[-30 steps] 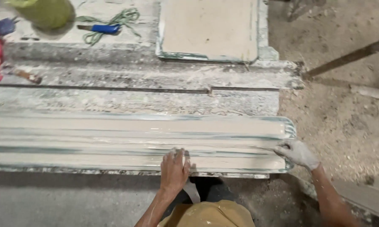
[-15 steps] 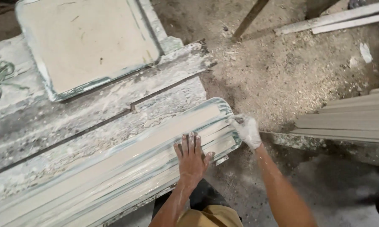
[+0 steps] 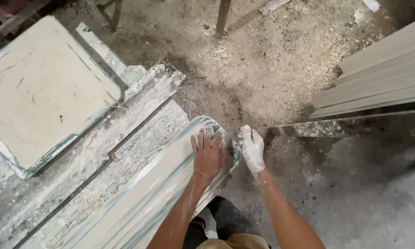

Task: The person applies a white paste into a long rectangular mold using gloved hands, then smooths the surface with a trowel. The person repeatedly scoops paste from a bucket and spreads it evenly across the mold's interior.

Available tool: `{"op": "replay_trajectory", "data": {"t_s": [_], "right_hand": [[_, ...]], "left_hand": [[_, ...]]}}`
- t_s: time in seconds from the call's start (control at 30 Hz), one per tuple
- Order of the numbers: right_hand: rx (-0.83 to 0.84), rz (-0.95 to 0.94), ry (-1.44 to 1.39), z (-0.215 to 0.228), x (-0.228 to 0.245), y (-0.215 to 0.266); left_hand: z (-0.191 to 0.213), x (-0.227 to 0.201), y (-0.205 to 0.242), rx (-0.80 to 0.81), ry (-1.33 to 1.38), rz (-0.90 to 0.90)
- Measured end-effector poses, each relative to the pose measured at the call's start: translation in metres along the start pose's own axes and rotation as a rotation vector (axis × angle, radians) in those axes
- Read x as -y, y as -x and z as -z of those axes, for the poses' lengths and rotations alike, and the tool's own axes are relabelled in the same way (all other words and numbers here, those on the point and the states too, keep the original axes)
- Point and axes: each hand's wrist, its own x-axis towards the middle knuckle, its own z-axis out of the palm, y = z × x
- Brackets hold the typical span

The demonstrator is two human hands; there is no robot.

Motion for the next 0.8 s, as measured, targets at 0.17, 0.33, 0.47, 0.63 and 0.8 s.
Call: {"op": "replay_trajectory", "data": {"t_s": [0.17, 0.33, 0.47, 0.63, 0.8], "right_hand": [[-0.189, -0.061, 0.176, 0.014, -0.039, 0.001], [-0.163, 0.076, 0.225, 0.008, -0.014, 0.053], [-0.128, 0.601, 0.404, 0.009, -0.023, 0.057], [-0.085, 0.753, 0.545, -0.002, -0.028, 0.050], [-0.110, 0.751, 0.633, -0.023, -0.042, 0.042]], "left_hand": [[0.039, 0.010, -0.051, 0.159, -0.079, -0.775], [0.046, 0.039, -0.081, 0.311, -0.263, -0.805], [0.030, 0.069, -0.072, 0.270, -0.283, -0.769], [0.010, 0.064, -0.032, 0.152, -0.226, -0.575], [0.007, 0.041, 0.003, -0.051, -0.172, -0.411]]}}
